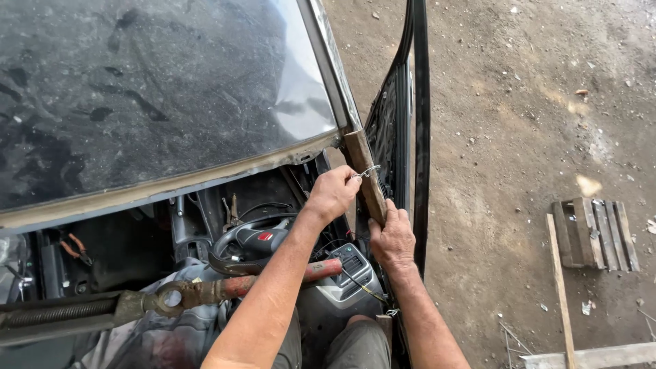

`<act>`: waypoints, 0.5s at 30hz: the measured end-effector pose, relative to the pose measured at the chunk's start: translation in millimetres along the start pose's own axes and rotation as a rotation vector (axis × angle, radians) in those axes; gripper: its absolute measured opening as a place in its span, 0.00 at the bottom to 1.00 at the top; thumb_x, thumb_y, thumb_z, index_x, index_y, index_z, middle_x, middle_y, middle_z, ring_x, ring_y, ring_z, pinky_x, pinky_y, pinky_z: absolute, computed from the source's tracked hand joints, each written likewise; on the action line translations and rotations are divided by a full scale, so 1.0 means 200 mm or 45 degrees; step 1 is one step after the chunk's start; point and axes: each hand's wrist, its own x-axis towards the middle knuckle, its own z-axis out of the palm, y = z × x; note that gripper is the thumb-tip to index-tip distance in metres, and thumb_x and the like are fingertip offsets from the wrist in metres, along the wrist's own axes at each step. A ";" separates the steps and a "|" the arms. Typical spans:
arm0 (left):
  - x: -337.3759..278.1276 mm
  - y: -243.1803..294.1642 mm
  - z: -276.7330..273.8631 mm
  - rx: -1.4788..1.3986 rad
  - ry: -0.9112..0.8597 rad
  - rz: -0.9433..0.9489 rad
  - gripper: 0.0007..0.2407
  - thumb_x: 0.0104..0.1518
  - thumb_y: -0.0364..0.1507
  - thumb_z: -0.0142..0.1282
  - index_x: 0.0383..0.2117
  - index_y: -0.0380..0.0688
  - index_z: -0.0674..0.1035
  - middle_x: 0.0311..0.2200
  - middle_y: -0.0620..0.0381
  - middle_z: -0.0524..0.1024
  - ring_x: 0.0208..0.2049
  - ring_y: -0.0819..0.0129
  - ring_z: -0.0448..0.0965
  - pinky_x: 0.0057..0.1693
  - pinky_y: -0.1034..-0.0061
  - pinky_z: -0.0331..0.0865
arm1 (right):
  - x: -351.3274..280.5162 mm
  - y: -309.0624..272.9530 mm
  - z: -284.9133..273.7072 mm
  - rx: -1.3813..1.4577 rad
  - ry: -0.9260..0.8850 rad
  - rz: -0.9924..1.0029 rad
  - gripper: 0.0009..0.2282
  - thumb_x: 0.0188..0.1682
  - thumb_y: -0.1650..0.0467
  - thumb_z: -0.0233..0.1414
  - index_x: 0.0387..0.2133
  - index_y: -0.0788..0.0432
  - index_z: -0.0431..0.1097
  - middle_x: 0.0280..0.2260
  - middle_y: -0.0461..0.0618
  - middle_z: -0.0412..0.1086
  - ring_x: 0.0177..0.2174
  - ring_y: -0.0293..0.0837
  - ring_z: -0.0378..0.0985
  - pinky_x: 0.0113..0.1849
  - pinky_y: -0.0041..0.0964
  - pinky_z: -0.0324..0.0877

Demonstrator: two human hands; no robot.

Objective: The person secures a wooden plank to the car's A-pillar using wire and pliers. They wrap the wire around the plank and the car frame, then twist and tighten it with pliers to hold the plank in place.

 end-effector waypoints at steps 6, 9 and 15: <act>0.01 0.03 0.02 -0.144 -0.040 0.016 0.10 0.57 0.35 0.55 0.34 0.41 0.82 0.26 0.50 0.82 0.29 0.64 0.83 0.40 0.70 0.75 | 0.00 0.01 0.05 -0.040 0.073 0.023 0.27 0.45 0.63 0.57 0.58 0.57 0.64 0.42 0.58 0.68 0.43 0.60 0.73 0.43 0.54 0.71; 0.03 -0.05 0.08 -0.196 -0.084 0.017 0.10 0.56 0.34 0.55 0.32 0.41 0.83 0.24 0.52 0.81 0.28 0.68 0.81 0.39 0.72 0.75 | 0.01 0.01 0.05 -0.054 0.097 0.062 0.25 0.47 0.61 0.57 0.57 0.58 0.65 0.42 0.60 0.68 0.44 0.62 0.72 0.43 0.55 0.70; 0.08 -0.24 0.13 -0.349 -0.062 -0.037 0.10 0.56 0.34 0.55 0.32 0.39 0.83 0.25 0.55 0.82 0.27 0.72 0.79 0.38 0.73 0.75 | 0.10 0.06 0.07 0.112 0.142 -0.171 0.22 0.48 0.64 0.57 0.54 0.60 0.66 0.47 0.63 0.68 0.49 0.65 0.70 0.51 0.54 0.67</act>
